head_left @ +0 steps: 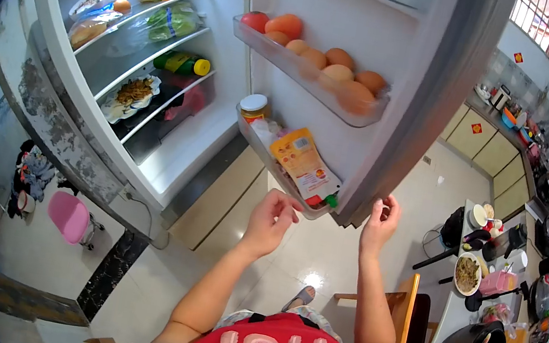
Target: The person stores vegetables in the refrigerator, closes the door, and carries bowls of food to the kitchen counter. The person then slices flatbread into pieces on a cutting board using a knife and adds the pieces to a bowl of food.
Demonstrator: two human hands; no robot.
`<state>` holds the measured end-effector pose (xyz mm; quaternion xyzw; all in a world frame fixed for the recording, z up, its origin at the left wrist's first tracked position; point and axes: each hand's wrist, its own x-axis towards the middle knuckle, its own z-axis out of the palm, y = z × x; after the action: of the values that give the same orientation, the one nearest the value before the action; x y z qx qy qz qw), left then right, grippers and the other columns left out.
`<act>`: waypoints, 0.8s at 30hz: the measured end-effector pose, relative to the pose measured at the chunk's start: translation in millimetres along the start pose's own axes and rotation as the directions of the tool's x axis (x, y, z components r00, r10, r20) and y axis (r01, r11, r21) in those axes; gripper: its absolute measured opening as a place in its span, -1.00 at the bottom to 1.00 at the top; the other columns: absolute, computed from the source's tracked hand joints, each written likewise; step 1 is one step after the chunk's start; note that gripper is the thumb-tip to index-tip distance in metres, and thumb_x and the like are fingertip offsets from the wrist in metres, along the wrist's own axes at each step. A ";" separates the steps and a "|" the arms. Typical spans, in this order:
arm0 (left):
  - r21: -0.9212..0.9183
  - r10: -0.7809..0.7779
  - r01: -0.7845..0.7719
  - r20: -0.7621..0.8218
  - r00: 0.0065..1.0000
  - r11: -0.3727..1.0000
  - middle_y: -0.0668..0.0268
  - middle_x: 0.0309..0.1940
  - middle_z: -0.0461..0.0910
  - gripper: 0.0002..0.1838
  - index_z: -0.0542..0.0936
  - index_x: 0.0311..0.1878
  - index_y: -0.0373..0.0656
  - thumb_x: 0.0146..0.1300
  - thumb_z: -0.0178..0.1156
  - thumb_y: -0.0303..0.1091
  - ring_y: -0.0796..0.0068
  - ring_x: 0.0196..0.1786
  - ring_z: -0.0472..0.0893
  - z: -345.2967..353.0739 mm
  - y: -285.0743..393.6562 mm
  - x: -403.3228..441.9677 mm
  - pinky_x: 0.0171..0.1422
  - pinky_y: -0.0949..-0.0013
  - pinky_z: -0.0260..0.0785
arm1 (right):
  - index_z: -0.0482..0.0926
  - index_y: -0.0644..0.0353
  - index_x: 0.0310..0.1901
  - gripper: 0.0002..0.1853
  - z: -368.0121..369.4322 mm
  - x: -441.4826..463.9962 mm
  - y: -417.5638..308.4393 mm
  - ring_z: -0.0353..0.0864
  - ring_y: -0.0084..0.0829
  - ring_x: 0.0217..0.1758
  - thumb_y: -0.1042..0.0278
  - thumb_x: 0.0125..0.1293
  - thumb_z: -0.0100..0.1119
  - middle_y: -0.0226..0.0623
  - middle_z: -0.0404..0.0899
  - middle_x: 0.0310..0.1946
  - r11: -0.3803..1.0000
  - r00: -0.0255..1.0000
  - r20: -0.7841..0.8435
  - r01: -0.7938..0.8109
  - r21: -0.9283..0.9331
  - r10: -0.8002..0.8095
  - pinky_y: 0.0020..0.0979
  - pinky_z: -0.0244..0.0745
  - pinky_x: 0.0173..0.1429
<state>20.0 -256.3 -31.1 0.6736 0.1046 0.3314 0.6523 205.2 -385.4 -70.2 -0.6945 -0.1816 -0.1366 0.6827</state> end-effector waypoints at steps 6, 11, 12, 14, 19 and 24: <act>-0.079 -0.040 0.058 0.217 0.975 0.995 0.18 -0.25 0.49 -0.96 0.31 -0.28 -0.23 0.27 -0.05 -0.49 0.56 -0.33 0.48 36.2 29.4 -19.8 -0.20 0.48 0.40 | 0.41 0.26 -0.27 -0.80 11.1 -63.3 -18.0 0.34 -0.51 -0.45 0.53 0.03 0.14 -0.35 0.35 -0.43 0.982 0.985 0.026 0.168 0.085 -0.171 -0.50 0.33 -0.32; -0.239 0.087 -0.002 0.345 0.934 0.971 0.23 -0.28 0.49 -0.94 0.32 -0.28 -0.25 0.24 -0.01 -0.51 0.62 -0.37 0.47 69.1 31.8 -26.5 -0.23 0.54 0.39 | 0.44 0.24 -0.28 -0.78 -4.0 -104.6 -8.0 0.41 -0.57 -0.36 0.41 0.05 0.21 -0.37 0.41 -0.40 0.853 0.837 0.542 -0.226 0.470 -0.077 -0.51 0.38 -0.29; -0.246 0.062 0.029 0.353 0.934 0.969 0.22 -0.27 0.48 -0.95 0.33 -0.29 -0.26 0.21 -0.01 -0.56 0.59 -0.34 0.49 72.9 28.6 -25.3 -0.20 0.50 0.41 | 0.44 0.24 -0.28 -0.78 -7.1 -103.0 -11.1 0.41 -0.57 -0.36 0.41 0.05 0.21 -0.37 0.41 -0.40 0.857 0.850 0.524 -0.225 0.463 -0.060 -0.51 0.38 -0.29; -0.229 0.014 0.070 0.348 0.937 0.971 0.21 -0.26 0.48 -0.95 0.34 -0.29 -0.27 0.20 -0.02 -0.59 0.58 -0.33 0.50 78.9 19.9 -19.9 -0.19 0.49 0.41 | 0.46 0.25 -0.33 -0.84 -13.1 -91.0 -20.5 0.44 -0.59 -0.37 0.39 0.10 0.18 -0.39 0.45 -0.42 0.971 0.850 0.522 -0.067 0.230 -0.065 -0.52 0.39 -0.31; -0.216 -0.165 0.228 0.275 0.947 0.949 0.15 -0.29 0.48 -0.92 0.34 -0.32 -0.28 0.18 -0.04 -0.68 0.54 -0.39 0.52 93.0 -4.7 16.6 -0.28 0.49 0.44 | 0.49 0.29 -0.43 -0.88 -14.8 -45.9 18.4 0.46 -0.60 -0.51 0.46 0.24 0.06 -0.38 0.50 -0.53 0.956 0.962 0.227 -0.199 0.217 0.149 -0.55 0.41 -0.39; -0.108 -0.251 0.299 0.320 0.913 0.948 0.20 -0.39 0.49 -0.91 0.37 -0.37 -0.27 0.16 0.01 -0.67 0.57 -0.44 0.49 122.5 -34.5 74.3 -0.37 0.54 0.39 | 0.50 0.30 -0.41 -0.82 -24.7 13.2 52.9 0.46 -0.63 -0.51 0.39 0.30 0.03 -0.36 0.52 -0.50 0.830 0.927 0.132 -0.373 0.416 0.350 -0.58 0.41 -0.40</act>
<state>157.8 -308.5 -32.2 0.6420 0.0715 0.1361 0.7511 241.7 -409.3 -111.2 -0.5500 -0.0900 0.0563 0.8284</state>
